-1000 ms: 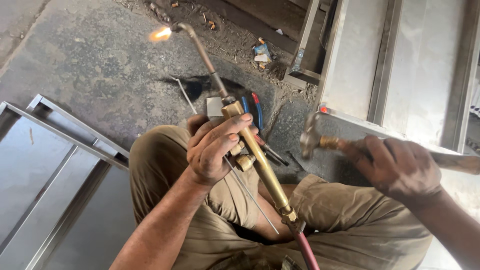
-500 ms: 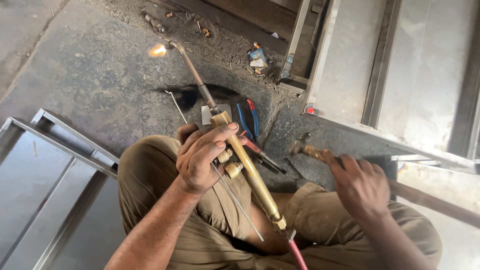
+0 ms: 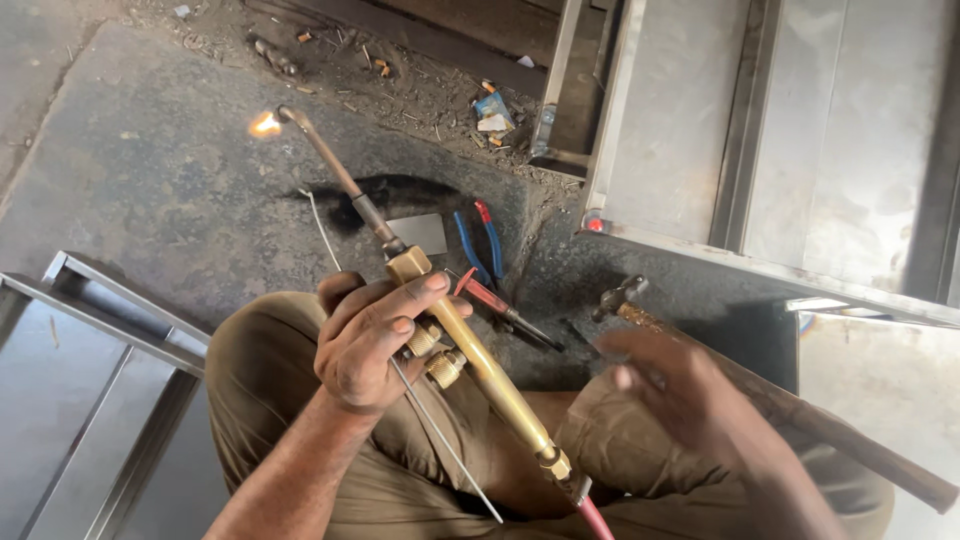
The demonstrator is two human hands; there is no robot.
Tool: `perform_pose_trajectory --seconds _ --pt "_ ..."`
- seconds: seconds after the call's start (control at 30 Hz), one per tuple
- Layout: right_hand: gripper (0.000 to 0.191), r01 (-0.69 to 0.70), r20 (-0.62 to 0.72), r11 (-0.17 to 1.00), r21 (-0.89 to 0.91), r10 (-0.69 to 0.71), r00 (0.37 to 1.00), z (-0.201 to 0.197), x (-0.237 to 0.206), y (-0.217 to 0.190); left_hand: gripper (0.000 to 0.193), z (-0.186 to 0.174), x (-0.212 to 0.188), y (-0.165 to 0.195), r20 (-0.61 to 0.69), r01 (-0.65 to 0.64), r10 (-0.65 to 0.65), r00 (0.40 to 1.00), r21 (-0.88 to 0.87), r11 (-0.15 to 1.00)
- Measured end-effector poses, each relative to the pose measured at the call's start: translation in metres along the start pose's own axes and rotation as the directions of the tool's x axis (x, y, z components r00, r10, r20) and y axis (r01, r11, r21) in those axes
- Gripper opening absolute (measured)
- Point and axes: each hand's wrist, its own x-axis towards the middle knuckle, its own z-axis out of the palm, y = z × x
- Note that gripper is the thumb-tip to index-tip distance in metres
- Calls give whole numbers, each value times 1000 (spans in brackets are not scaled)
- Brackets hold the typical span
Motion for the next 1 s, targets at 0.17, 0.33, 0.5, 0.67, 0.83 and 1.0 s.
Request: perform_pose_trajectory --seconds 0.17,0.33,0.5,0.67,0.83,1.0 --pt "70 204 -64 924 325 -193 979 10 -58 -61 49 18 6 14 127 -49 45 991 28 998" --pt "80 76 -51 945 318 -63 997 41 -91 -21 56 48 8 54 20 -286 287 958 -36 957" --pt "77 -37 -235 998 52 48 971 26 -150 24 63 33 12 98 340 -189 270 901 -253 949" --pt "60 -658 -67 739 148 671 739 8 -206 46 53 18 36 83 176 153 -95 980 -355 922" --pt "64 -223 -265 788 574 437 860 50 -213 23 22 -2 47 58 -153 278 -492 857 -666 692" --pt "71 -426 -321 855 297 510 798 72 -192 -24 13 -4 20 45 -18 348 -791 611 -892 290"
